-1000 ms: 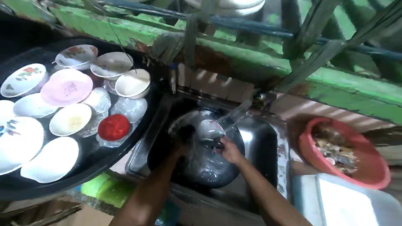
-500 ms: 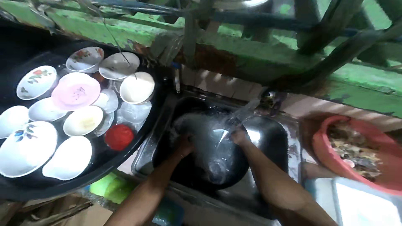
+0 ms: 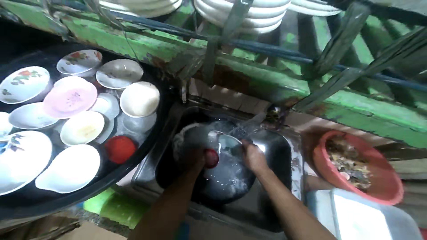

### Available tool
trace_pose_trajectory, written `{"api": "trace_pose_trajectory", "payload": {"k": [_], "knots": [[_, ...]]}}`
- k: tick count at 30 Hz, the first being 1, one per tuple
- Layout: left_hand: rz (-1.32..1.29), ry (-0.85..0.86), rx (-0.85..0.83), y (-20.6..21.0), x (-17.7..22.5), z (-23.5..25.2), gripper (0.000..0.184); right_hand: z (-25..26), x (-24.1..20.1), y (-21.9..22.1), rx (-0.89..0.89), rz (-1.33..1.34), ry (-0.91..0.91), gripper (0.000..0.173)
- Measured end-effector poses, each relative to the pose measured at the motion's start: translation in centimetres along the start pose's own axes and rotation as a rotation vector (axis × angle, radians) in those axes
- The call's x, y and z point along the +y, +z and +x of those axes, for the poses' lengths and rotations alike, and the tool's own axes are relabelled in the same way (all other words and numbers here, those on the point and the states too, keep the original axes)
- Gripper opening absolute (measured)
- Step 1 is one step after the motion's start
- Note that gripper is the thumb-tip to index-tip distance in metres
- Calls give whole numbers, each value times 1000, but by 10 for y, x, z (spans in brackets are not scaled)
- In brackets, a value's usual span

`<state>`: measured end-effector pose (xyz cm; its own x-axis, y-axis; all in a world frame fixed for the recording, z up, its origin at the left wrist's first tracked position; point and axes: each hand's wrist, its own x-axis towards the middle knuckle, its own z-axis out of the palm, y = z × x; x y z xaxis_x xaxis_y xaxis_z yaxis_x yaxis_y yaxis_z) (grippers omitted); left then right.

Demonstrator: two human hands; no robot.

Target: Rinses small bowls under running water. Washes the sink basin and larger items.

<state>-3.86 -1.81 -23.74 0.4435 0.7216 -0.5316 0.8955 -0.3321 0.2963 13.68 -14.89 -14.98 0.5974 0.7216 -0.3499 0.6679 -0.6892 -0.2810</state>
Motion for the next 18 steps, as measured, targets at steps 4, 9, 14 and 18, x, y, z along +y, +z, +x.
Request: {"api": "trace_pose_trajectory", "payload": {"k": [4, 9, 14, 18], "knots": [[-54, -78, -82, -12, 3, -4, 52, 18, 47, 53, -66, 216, 240, 45], [-182, 153, -67, -32, -2, -33, 49, 1, -1, 49, -24, 170, 165, 41], [-161, 290, 245, -41, -12, -50, 57, -34, -22, 28, 246, 12, -71, 40], [-241, 371, 522, -108, -12, -108, 64, -50, -37, 1, 524, 241, -195, 30]]}}
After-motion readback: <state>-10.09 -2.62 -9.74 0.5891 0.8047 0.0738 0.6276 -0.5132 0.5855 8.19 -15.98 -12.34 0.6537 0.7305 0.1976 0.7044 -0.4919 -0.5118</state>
